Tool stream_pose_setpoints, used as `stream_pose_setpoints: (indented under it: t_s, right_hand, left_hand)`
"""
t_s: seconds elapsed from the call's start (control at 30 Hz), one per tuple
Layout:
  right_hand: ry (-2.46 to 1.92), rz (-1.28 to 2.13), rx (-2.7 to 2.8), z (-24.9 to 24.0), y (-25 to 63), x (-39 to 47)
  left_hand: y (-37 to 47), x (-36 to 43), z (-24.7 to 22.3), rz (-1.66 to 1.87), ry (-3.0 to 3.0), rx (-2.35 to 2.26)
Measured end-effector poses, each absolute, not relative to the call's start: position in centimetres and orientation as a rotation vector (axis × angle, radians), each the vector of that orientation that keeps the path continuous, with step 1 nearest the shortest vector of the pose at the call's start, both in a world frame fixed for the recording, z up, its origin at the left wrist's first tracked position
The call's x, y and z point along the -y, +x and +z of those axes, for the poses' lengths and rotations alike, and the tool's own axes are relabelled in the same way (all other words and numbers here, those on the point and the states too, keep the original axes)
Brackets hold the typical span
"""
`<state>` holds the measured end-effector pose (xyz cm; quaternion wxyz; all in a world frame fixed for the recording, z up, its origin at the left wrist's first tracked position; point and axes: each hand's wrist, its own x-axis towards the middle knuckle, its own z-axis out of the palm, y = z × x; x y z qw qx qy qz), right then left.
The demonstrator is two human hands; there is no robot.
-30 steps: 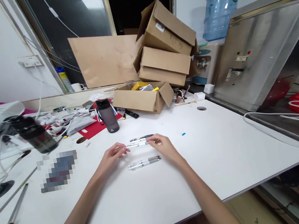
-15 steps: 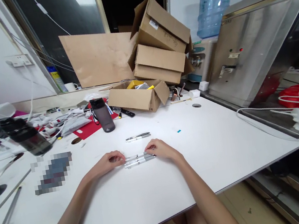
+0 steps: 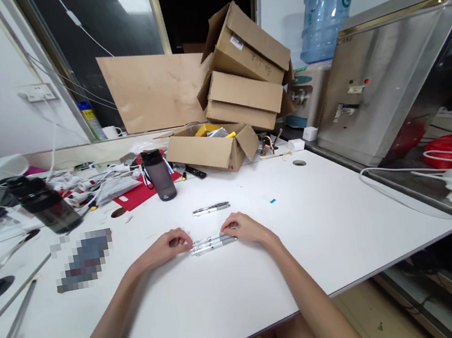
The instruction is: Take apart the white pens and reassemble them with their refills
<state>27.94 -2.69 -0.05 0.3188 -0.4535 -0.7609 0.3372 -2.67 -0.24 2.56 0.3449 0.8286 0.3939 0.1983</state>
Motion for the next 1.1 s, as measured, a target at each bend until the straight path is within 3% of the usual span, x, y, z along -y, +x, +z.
stream_pose_setpoints:
  t_s: [1.1]
  right_hand:
    - [-1.164, 0.84, 1.965, 0.23, 27.24, 3.15]
  left_hand:
    - [-2.1, 0.53, 2.33, 0.526, 2.165, -1.033]
